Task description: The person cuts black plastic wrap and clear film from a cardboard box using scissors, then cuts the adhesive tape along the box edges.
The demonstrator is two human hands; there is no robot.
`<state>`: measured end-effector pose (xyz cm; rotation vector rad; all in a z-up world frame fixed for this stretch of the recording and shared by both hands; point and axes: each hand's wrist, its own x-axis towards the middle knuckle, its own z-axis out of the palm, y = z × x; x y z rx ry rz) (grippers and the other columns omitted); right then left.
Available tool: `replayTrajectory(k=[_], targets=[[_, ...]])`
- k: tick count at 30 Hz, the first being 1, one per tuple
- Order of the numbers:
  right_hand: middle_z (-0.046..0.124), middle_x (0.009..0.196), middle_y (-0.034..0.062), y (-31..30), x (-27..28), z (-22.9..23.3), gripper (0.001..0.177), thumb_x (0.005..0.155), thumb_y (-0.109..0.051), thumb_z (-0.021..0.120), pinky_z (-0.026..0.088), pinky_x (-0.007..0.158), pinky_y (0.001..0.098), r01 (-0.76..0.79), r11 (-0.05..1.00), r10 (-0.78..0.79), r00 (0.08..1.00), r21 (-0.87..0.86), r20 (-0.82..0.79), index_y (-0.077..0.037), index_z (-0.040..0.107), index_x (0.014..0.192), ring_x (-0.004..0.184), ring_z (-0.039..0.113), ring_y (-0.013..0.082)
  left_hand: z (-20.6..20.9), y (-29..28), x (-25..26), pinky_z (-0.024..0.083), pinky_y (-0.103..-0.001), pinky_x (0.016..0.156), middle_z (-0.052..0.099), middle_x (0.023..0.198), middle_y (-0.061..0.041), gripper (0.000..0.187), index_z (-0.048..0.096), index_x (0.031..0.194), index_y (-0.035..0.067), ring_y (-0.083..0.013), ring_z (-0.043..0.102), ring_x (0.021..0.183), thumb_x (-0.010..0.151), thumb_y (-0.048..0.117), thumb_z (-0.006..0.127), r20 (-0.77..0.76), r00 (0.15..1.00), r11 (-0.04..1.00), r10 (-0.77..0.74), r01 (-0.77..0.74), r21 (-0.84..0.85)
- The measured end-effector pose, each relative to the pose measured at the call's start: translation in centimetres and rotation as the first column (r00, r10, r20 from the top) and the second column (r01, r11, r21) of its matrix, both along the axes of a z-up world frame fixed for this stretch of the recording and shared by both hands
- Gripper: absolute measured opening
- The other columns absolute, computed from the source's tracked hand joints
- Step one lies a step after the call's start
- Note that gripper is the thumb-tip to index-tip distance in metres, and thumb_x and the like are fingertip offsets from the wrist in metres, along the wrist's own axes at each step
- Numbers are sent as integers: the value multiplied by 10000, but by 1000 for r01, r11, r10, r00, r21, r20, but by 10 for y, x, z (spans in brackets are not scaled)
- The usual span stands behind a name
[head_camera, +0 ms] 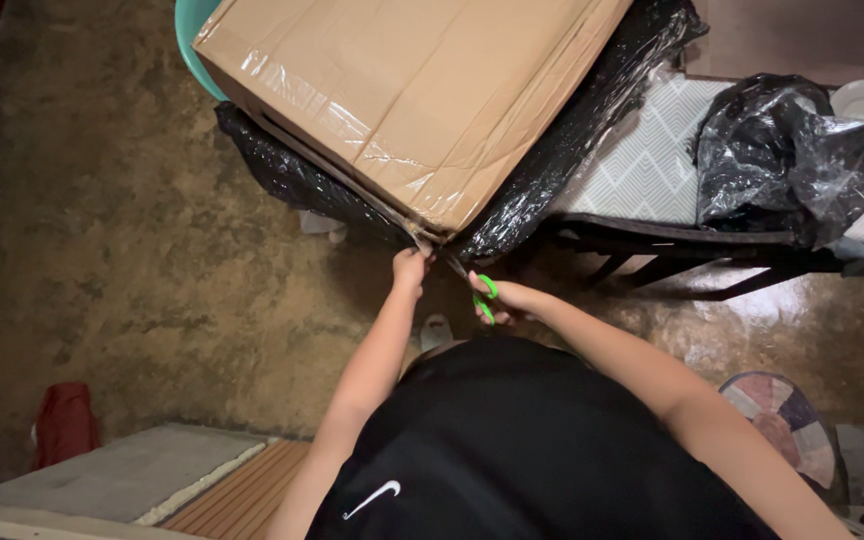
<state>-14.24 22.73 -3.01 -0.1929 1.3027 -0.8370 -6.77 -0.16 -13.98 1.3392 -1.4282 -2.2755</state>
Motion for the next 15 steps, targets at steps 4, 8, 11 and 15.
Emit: replayTrajectory(k=[4, 8, 11, 15], targets=[[608, 618, 29, -12, 10, 4, 841, 811, -909, 406, 257, 378, 245, 59, 998, -59, 998, 13, -2, -87, 585, 789, 374, 363, 71, -3, 6, 2, 414, -314, 530, 692, 729, -71, 238, 695, 819, 10, -141, 519, 576, 889, 224, 771, 79, 997, 968, 5, 15, -250], [591, 614, 10, -22, 17, 4, 789, 814, -881, 461, 231, 388, 248, 126, 990, -123, 991, 57, -49, -105, 597, 770, 385, 337, 58, -4, 8, 3, 465, -329, 584, 705, 746, -81, 286, 679, 825, -21, -152, 569, 625, 871, 235, 797, 73, 997, 946, 36, -10, -324], [590, 606, 22, -29, 25, 0, 776, 833, -863, 496, 245, 394, 256, 156, 985, -149, 985, 74, -89, -100, 597, 734, 396, 364, 72, -3, 7, 2, 493, -366, 630, 685, 736, -114, 290, 675, 829, -21, -189, 588, 659, 835, 233, 817, 113, 993, 885, 47, 11, -466], [637, 598, 42, -30, 29, 8, 780, 851, -833, 514, 383, 432, 247, 139, 989, -122, 958, 47, -260, -78, 622, 690, 428, 486, 91, -2, 8, 2, 505, -382, 660, 692, 748, -129, 304, 660, 836, -12, -210, 610, 684, 827, 248, 818, 112, 993, 875, 34, 25, -484]])
